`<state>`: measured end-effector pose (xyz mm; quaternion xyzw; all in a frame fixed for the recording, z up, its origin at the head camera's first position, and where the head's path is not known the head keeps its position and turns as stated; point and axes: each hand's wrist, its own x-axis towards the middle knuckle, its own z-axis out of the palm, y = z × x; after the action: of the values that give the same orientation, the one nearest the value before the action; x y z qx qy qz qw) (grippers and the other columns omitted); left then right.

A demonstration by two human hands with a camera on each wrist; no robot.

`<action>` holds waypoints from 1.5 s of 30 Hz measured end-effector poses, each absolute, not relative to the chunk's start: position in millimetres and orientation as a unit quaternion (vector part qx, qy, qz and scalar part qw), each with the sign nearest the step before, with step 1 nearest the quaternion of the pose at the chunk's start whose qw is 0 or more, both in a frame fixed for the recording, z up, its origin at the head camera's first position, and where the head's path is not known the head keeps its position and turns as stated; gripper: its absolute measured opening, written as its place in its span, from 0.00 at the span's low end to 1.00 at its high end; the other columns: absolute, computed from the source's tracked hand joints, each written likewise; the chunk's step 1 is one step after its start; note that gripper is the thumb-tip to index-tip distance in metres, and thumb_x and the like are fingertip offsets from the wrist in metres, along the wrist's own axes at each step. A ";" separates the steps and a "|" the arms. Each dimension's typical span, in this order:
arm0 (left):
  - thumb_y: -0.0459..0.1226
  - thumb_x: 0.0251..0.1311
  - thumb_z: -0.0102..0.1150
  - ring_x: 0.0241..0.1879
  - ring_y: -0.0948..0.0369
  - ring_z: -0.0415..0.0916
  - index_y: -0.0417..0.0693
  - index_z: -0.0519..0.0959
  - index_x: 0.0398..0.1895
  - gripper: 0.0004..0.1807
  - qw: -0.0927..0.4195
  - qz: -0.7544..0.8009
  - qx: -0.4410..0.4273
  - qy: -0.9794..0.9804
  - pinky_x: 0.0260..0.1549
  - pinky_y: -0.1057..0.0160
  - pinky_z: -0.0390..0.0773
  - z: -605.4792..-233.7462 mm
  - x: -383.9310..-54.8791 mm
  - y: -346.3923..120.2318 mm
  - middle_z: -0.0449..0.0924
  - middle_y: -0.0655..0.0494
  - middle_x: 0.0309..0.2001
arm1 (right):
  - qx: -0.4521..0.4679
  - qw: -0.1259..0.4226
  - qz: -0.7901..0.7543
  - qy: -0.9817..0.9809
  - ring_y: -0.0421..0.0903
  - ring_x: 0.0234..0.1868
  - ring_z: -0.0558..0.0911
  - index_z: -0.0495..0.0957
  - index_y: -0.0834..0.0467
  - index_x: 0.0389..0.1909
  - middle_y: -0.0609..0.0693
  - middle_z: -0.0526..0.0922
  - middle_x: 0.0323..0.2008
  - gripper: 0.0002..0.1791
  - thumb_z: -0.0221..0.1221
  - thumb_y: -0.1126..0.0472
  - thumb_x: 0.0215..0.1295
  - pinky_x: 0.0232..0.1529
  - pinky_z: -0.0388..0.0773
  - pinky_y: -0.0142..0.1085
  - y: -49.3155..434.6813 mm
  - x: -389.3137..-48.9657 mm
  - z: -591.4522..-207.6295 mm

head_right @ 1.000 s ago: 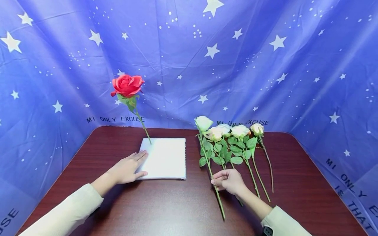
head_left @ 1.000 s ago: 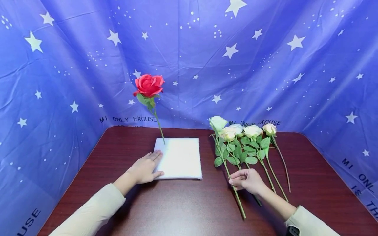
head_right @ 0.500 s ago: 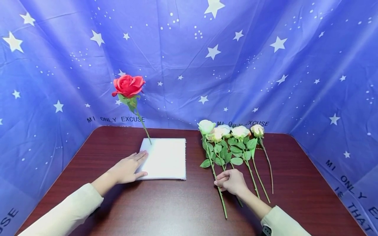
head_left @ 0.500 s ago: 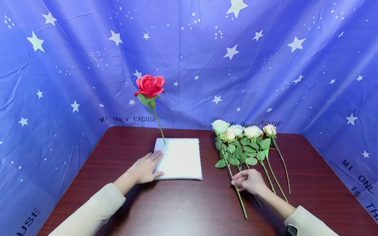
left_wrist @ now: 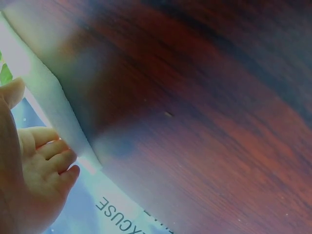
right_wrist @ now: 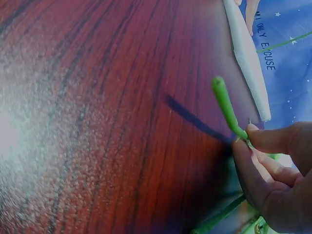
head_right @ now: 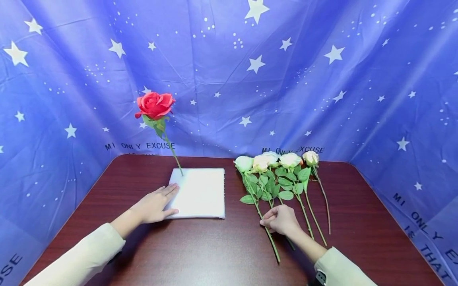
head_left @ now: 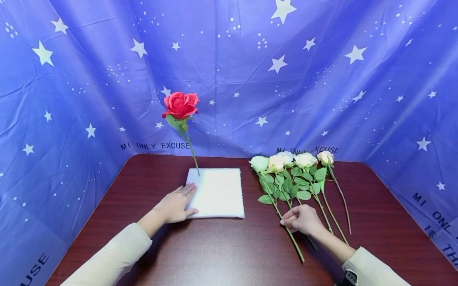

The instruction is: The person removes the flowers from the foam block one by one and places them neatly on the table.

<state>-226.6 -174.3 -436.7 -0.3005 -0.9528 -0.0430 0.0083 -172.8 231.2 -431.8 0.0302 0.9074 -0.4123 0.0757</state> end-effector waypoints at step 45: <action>0.51 0.60 0.58 0.71 0.46 0.61 0.30 0.64 0.67 0.41 -0.004 -0.072 -0.285 -0.956 0.69 0.46 0.65 -435.1 -224.8 -172.7 0.63 0.36 0.70 | -0.215 0.009 -0.615 0.759 0.38 0.43 0.86 0.82 0.65 0.47 0.62 0.85 0.47 0.15 0.64 0.65 0.60 0.46 0.82 0.26 51.7 -292.4 -401.9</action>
<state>-224.8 -172.7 -435.1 -0.2852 -0.9558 -0.0719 -0.0041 -292.4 51.7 -401.9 -0.2153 0.7586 -0.6149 0.0089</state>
